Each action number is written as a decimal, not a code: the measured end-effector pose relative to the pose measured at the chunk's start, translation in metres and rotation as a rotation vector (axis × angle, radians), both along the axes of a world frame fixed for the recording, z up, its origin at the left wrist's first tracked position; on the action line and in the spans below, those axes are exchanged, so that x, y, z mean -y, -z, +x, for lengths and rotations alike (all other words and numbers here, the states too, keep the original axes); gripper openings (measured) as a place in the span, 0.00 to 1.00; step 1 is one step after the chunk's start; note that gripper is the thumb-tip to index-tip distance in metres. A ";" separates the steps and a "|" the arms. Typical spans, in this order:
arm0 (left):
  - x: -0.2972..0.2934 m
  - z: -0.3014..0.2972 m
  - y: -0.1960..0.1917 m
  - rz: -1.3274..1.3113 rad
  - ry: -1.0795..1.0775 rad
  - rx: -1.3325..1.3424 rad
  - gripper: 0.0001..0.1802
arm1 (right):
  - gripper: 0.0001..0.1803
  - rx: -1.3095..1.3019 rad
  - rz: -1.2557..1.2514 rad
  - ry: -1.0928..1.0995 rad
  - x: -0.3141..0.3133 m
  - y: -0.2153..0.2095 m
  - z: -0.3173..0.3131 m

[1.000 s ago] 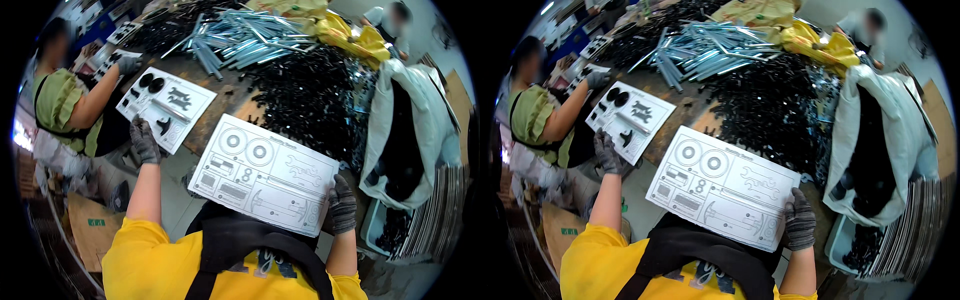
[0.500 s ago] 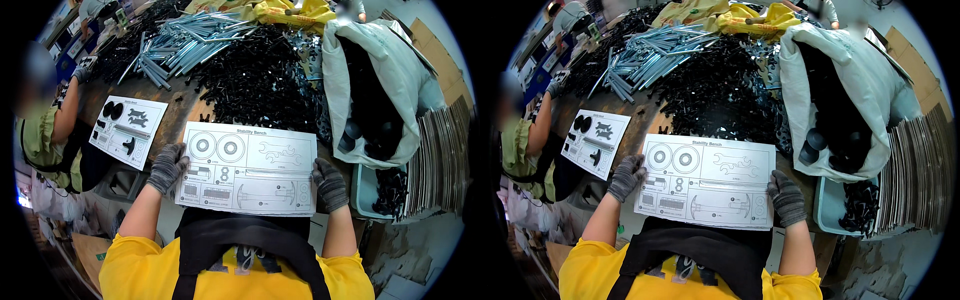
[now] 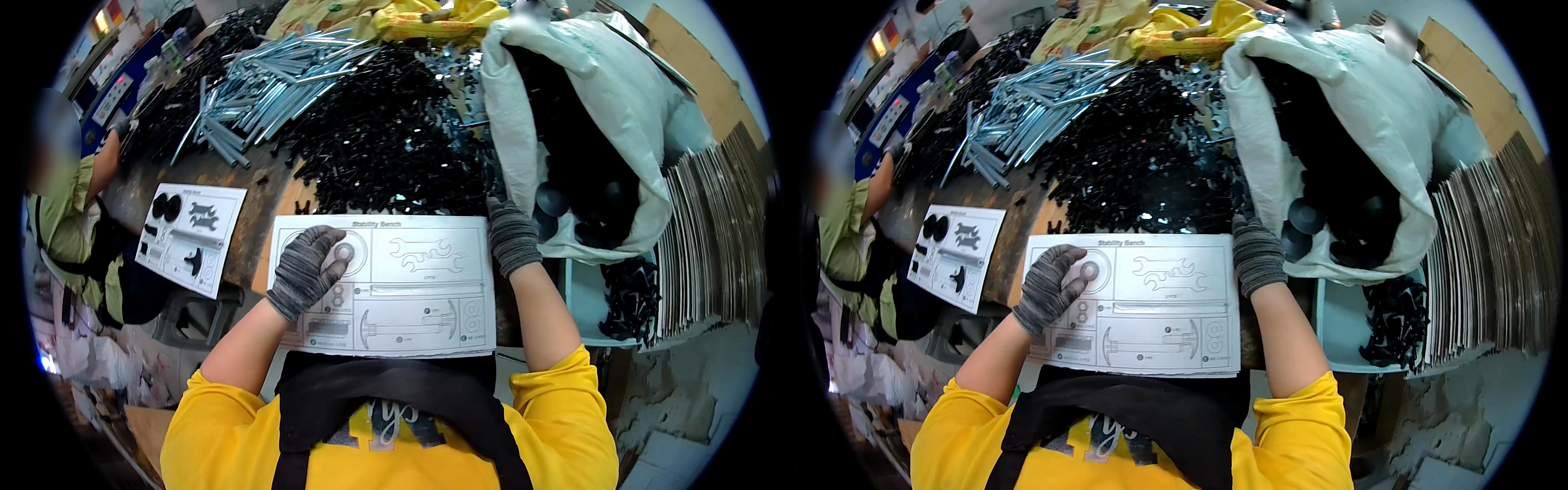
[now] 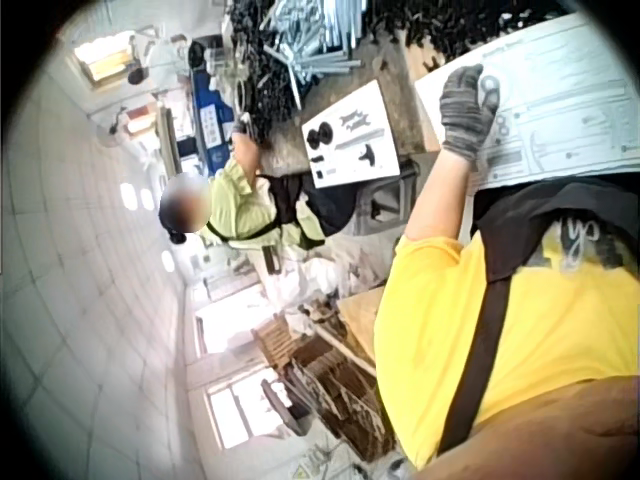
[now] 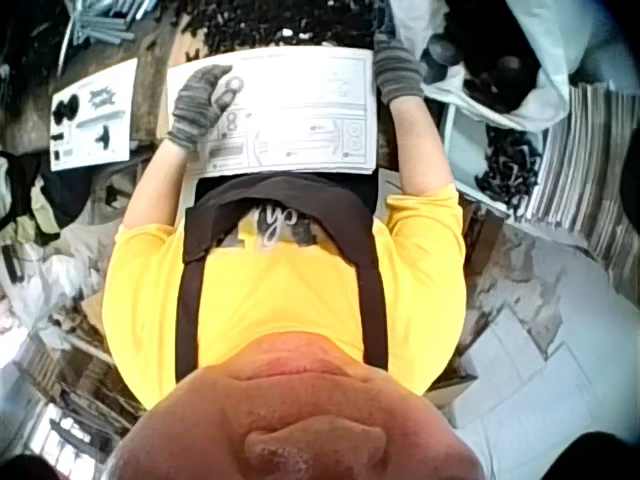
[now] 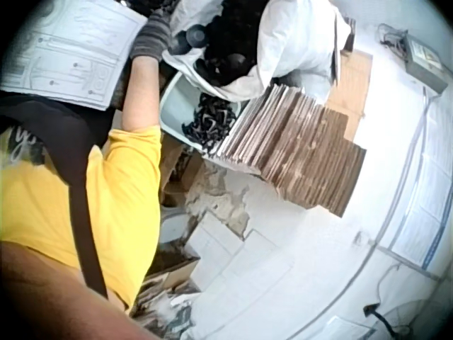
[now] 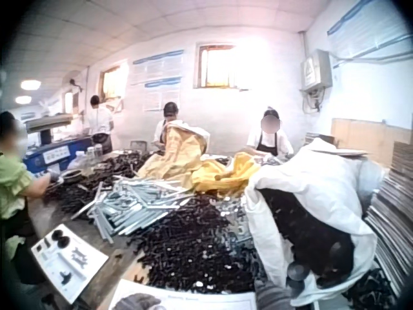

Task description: The person picks small black plastic parts from a large pile and places them into designated cutouts on a printed cardboard sheet. They also pick metal rods and other hardware from the table and place them into the corresponding slots on the sheet. The person repeats this process for multiple sheets, organizing the parts into kits.

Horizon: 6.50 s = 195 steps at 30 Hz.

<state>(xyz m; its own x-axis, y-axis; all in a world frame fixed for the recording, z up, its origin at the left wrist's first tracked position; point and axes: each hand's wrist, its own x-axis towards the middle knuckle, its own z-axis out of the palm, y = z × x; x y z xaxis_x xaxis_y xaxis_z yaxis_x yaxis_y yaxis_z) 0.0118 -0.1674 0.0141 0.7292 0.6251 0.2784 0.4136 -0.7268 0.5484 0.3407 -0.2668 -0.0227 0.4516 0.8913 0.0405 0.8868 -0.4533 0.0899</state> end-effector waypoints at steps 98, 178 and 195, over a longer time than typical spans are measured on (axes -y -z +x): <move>-0.077 -0.093 0.006 0.302 0.100 -0.007 0.06 | 0.14 0.032 -0.236 -0.379 -0.139 -0.025 -0.164; 0.038 -0.136 0.020 -0.015 0.056 0.026 0.24 | 0.16 -0.641 -0.046 -0.996 -0.002 -0.044 -0.237; -0.200 -0.017 0.018 0.143 -0.511 -0.335 0.23 | 0.24 0.129 -0.037 -0.332 -0.198 -0.047 -0.174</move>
<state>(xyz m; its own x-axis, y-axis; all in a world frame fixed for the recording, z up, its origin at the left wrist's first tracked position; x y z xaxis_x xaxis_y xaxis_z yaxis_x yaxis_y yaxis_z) -0.0048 0.0327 -0.0038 0.4101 0.8913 0.1936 0.8608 -0.4484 0.2407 0.1670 -0.0691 0.0242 0.1300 0.9906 0.0436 0.9654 -0.1364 0.2221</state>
